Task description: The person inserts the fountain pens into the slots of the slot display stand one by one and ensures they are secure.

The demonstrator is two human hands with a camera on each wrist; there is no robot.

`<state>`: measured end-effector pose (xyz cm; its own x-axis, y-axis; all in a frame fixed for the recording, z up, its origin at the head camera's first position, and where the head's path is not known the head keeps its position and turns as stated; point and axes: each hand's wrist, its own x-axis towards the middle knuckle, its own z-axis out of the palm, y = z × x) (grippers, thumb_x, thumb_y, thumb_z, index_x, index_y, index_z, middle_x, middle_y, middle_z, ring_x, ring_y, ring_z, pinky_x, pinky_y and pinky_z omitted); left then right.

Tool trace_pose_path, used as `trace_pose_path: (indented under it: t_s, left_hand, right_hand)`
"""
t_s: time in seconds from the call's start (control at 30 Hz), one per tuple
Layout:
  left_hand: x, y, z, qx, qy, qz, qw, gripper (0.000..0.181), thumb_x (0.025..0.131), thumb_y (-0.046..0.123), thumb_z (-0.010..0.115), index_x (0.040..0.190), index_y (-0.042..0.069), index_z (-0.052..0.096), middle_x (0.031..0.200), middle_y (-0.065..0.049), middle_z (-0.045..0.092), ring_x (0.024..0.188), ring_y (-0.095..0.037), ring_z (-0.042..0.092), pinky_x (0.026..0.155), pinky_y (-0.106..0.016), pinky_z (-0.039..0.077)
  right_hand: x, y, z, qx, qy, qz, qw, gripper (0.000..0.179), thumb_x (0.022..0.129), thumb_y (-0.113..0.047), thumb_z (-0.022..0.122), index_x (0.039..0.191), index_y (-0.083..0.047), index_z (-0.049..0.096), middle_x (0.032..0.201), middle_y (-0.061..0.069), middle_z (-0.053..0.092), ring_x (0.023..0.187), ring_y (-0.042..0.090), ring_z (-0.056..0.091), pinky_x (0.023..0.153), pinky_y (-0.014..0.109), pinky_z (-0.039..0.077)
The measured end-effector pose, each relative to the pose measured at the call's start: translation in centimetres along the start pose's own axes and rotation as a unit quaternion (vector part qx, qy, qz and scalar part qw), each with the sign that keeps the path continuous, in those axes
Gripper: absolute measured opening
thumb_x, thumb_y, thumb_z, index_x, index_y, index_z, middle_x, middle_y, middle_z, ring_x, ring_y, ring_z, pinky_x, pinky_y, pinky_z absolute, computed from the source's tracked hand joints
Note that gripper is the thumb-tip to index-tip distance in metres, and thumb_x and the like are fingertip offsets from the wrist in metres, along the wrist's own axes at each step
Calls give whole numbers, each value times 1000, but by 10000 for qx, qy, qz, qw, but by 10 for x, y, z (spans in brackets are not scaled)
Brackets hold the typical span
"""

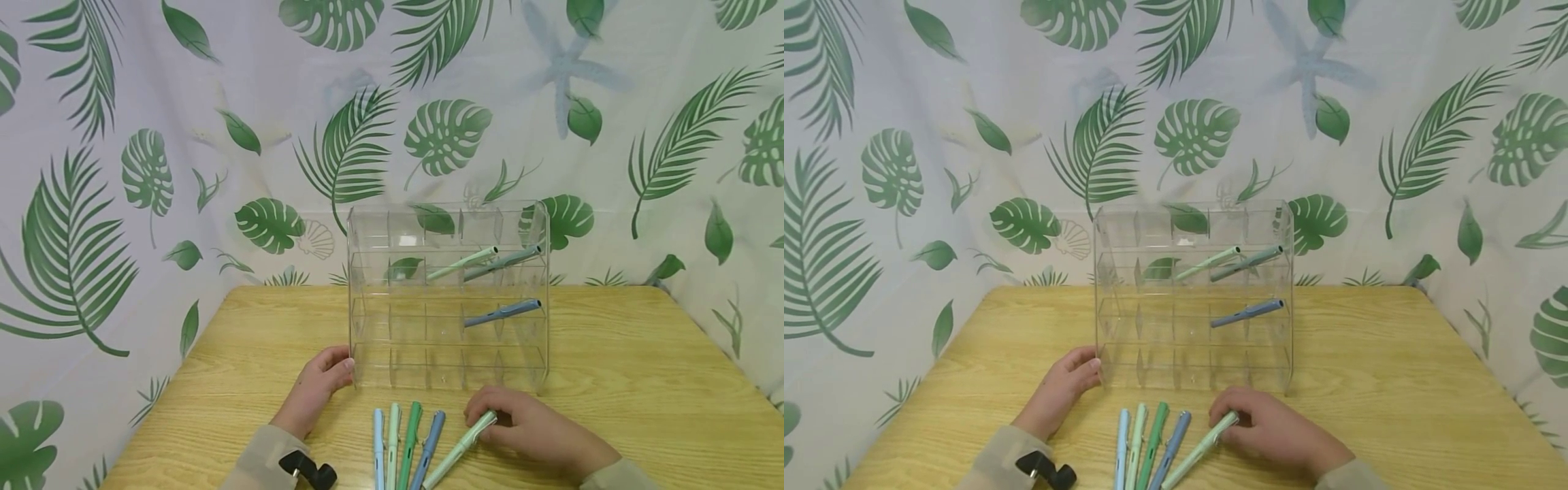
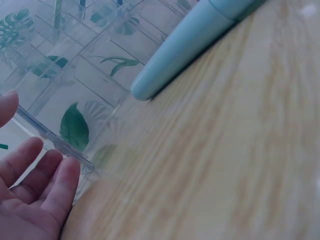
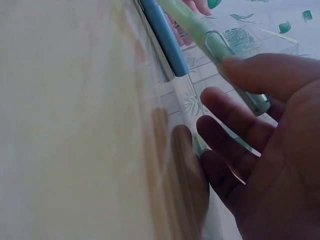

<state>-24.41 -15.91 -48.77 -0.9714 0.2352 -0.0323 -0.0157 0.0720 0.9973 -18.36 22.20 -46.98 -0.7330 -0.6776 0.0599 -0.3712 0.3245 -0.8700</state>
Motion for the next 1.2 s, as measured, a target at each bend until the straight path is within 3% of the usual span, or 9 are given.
trace_pose_path:
  t_s: [0.17, 0.4, 0.6, 0.87, 1.0, 1.2]
  left_hand:
    - [1, 0, -1, -18, -6, 45, 10000, 60, 100, 39, 65, 143, -1, 51, 142, -19, 53, 126, -31, 56, 104, -42, 50]
    - [1, 0, -1, -1, 1, 67, 10000, 62, 99, 41, 66, 143, -1, 51, 142, -18, 54, 126, -31, 56, 103, -41, 50]
    - [1, 0, -2, 2, -22, 76, 10000, 63, 99, 41, 66, 144, -1, 51, 142, -19, 53, 126, -31, 55, 104, -42, 50]
    - [1, 0, -3, 4, 0, 77, 10000, 63, 99, 41, 65, 144, -2, 50, 142, -19, 53, 126, -31, 55, 103, -41, 50]
    - [1, 0, -2, -31, 55, 117, 9999, 60, 100, 38, 66, 142, -2, 52, 141, -20, 55, 125, -32, 56, 103, -42, 50]
    - [1, 0, -2, -31, 21, 162, 9999, 59, 101, 37, 64, 142, -4, 50, 141, -21, 54, 126, -33, 55, 103, -42, 50]
  right_hand:
    - [0, 1, -3, 206, -26, -263, 9994, 17, 102, -19, 63, 117, -13, 67, 127, 11, 62, 115, 20, 57, 92, 29, 53]
    - [0, -3, -3, 318, 10, 12, 9995, 17, 102, -21, 64, 117, -14, 68, 129, 12, 61, 118, 19, 56, 92, 30, 52]
    - [2, -6, -2, 374, 161, -107, 9991, 15, 101, -16, 65, 115, -11, 67, 125, 13, 63, 113, 21, 58, 90, 29, 51]
    - [4, -6, -3, 1101, 139, -451, 9928, 18, 102, -5, 59, 118, 1, 64, 125, 26, 59, 110, 21, 61, 87, 33, 57]
    - [5, -9, -2, 1386, 117, -442, 9893, 20, 103, -4, 57, 121, -1, 64, 125, 32, 57, 111, 22, 63, 88, 36, 58]
    - [3, -14, -3, 1533, 170, -215, 9878, 21, 105, -6, 54, 124, -1, 63, 126, 31, 59, 112, 27, 65, 92, 45, 57]
